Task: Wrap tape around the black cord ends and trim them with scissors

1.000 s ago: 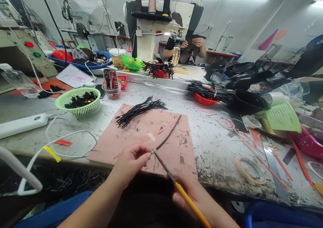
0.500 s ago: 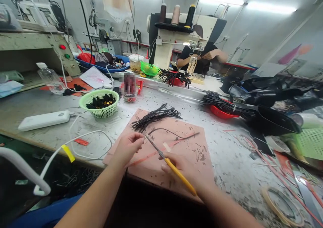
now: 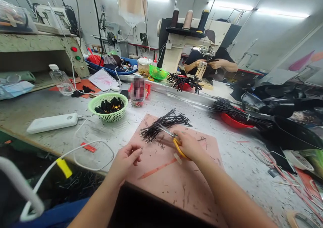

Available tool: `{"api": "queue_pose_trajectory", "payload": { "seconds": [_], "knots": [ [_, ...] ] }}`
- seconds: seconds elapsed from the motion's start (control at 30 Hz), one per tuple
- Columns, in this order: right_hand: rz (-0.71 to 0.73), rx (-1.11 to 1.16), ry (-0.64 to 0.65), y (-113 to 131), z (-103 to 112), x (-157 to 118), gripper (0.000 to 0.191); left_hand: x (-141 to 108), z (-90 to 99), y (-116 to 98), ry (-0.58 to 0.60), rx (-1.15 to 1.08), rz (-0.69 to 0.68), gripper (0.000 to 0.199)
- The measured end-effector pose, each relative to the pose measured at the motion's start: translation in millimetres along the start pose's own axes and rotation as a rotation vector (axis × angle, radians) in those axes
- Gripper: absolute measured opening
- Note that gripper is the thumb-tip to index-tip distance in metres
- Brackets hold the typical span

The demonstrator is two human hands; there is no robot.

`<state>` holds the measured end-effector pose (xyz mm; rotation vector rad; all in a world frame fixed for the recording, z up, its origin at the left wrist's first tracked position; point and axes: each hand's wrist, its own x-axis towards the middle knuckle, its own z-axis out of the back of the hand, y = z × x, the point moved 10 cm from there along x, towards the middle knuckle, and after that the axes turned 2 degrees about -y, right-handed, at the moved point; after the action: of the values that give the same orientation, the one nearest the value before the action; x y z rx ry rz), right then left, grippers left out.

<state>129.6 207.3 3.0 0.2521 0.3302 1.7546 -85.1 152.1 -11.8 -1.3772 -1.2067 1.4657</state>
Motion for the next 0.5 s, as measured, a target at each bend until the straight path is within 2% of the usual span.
{"api": "queue_pose_trajectory", "payload": {
  "seconds": [0.1,0.17,0.23,0.3,0.37,0.43,0.5],
  "knots": [
    [0.038,0.055,-0.043,6.7,5.8,12.7,0.041,-10.4,-14.6,5.8,0.069,-0.016,0.009,0.023],
    [0.040,0.169,-0.057,18.1,8.2,10.1,0.041,-15.7,-21.0,8.5,0.090,-0.038,0.020,0.020],
    [0.044,0.455,-0.008,35.2,2.7,-2.6,0.040,-20.3,-26.2,9.7,0.105,-0.056,0.031,0.017],
    [0.069,0.831,0.081,57.3,-7.0,-22.1,0.043,-24.3,-32.9,8.5,0.127,-0.054,0.028,0.016],
    [0.094,1.083,0.130,75.0,-12.8,-42.0,0.045,-28.3,-43.4,5.5,0.174,-0.027,0.008,0.017],
    [0.100,1.128,0.101,78.9,-11.9,-56.4,0.044,-32.9,-55.5,2.8,0.242,0.028,-0.019,0.017],
    [0.097,1.042,0.051,68.6,-5.9,-63.8,0.041,-37.3,-61.6,1.9,0.299,0.131,-0.057,0.015]
  ]
}}
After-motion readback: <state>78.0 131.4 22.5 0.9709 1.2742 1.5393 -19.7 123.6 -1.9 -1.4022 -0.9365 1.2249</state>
